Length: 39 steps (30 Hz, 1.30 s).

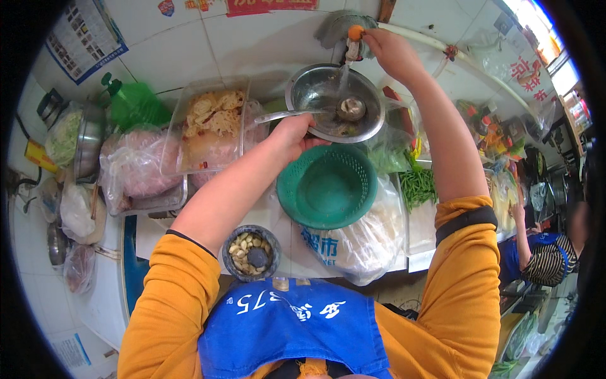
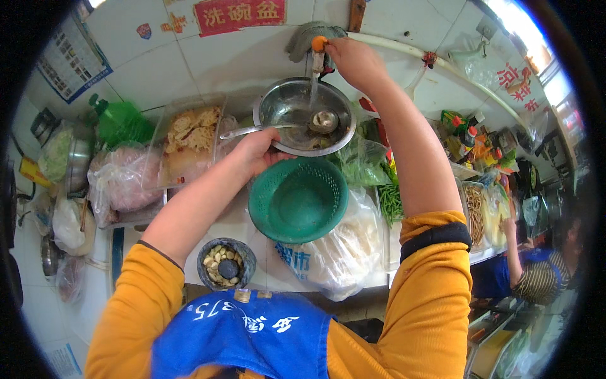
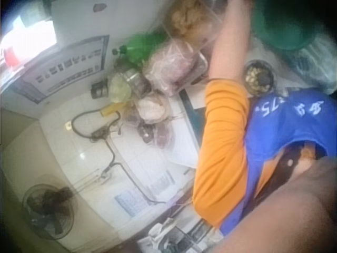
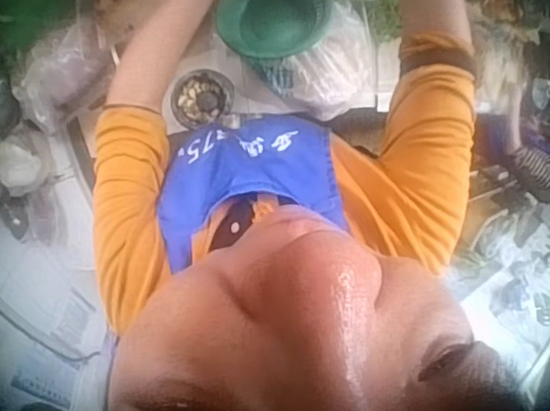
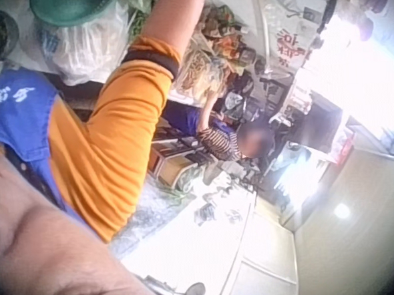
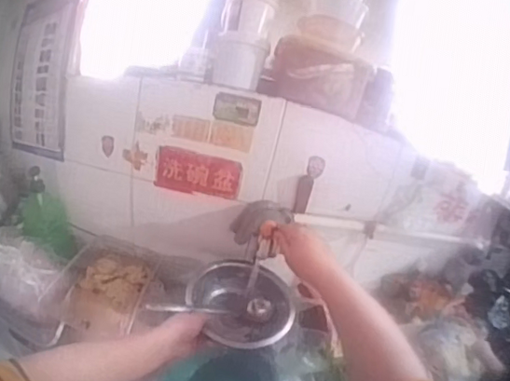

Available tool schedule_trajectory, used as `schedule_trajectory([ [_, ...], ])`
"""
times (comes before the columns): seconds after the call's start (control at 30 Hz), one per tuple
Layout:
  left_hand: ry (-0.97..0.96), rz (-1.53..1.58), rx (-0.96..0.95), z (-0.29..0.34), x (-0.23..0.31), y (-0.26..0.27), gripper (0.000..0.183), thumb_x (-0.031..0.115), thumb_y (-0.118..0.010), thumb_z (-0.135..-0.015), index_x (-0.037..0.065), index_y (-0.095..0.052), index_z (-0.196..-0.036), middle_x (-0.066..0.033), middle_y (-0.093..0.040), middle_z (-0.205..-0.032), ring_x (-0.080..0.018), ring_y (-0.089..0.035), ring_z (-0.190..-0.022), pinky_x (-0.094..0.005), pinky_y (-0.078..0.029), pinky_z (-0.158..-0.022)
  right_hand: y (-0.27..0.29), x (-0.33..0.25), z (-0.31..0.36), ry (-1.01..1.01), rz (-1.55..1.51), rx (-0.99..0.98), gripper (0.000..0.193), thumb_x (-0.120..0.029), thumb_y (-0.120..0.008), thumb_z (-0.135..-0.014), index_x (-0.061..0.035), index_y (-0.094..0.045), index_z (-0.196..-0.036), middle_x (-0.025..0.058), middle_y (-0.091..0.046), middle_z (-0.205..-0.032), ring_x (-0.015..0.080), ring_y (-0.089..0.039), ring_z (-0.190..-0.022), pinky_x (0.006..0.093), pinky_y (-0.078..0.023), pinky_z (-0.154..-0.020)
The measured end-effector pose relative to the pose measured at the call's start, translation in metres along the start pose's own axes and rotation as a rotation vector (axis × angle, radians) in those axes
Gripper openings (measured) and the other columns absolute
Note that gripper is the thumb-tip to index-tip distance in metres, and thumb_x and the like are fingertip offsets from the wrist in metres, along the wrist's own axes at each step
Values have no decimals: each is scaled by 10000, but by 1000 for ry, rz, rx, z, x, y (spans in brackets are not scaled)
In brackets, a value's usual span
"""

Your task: The person transfers garlic cloves from a green colander into a mortar, then uses a pestle to crush them. They briefly walk to a refrigerator, retrieve a small item, and return to continue crushing garlic. The person also handles a metal bowl and ladle, pouring liquid into a container.

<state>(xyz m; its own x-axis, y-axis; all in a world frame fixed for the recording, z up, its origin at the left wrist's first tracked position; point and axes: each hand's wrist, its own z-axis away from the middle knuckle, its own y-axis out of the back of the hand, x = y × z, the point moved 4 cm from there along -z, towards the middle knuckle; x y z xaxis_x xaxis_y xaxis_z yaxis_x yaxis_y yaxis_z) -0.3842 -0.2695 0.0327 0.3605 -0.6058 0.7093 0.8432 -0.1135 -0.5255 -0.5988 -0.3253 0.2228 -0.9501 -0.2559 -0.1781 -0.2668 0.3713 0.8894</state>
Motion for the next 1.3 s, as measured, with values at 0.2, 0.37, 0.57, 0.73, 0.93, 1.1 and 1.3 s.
schedule_trajectory([
  [0.2,-17,-39,20,0,-6,2,330,51,-493,-984,-126,-538,-1259,-250,-700,-1123,-370,-755,-921,-435,-681,-827,14,-5,9,-91,129,23,454,-486,-497,-1092,-113,-722,-1220,161,-748,-1179,406,-683,-1115,506,-533,-926],
  [0.37,-16,-52,37,10,-6,3,332,48,-480,-978,-128,-537,-1254,-256,-687,-1159,-377,-753,-937,-433,-678,-844,13,-42,16,-140,339,71,492,-489,-485,-1086,-77,-753,-1069,183,-766,-1070,414,-716,-1039,529,-558,-867],
  [0.57,-44,20,-81,13,-13,-5,338,44,-470,-974,-136,-529,-1254,-272,-681,-1165,-390,-749,-967,-455,-668,-888,1,-62,24,-235,77,35,430,-399,-532,-1071,-38,-766,-1081,205,-770,-1035,428,-724,-1024,522,-575,-865],
  [0.73,-65,82,-174,3,-16,-13,344,37,-466,-967,-116,-519,-1271,-249,-676,-1173,-383,-741,-1009,-468,-662,-913,-8,-55,67,-25,-110,-148,282,-316,-667,-985,-66,-730,-1098,194,-754,-1027,412,-707,-986,506,-548,-852],
  [0.93,-146,120,-198,13,-10,-15,346,36,-469,-970,-64,-523,-1296,-197,-658,-1182,-336,-723,-1012,-451,-659,-912,-18,-100,128,30,-225,-234,351,-226,-679,-950,-90,-693,-1272,204,-749,-1135,406,-695,-1111,528,-549,-941],
  [1.1,-154,67,-75,47,-12,-4,282,84,-478,-1023,-61,-549,-1254,-171,-643,-1162,-300,-685,-1042,-416,-643,-836,-24,-138,178,-166,-392,-285,497,-247,-616,-1024,-136,-558,-1505,212,-748,-1146,414,-711,-1090,499,-559,-950],
  [1.3,-181,-141,-200,102,-20,21,285,209,-473,-1095,-54,-571,-1143,-166,-674,-1075,-269,-683,-884,-442,-574,-662,-54,-192,222,-540,-1039,-347,520,-423,-480,-1148,-239,-454,-1634,17,-594,-768,81,-552,-589,271,-443,-433],
])
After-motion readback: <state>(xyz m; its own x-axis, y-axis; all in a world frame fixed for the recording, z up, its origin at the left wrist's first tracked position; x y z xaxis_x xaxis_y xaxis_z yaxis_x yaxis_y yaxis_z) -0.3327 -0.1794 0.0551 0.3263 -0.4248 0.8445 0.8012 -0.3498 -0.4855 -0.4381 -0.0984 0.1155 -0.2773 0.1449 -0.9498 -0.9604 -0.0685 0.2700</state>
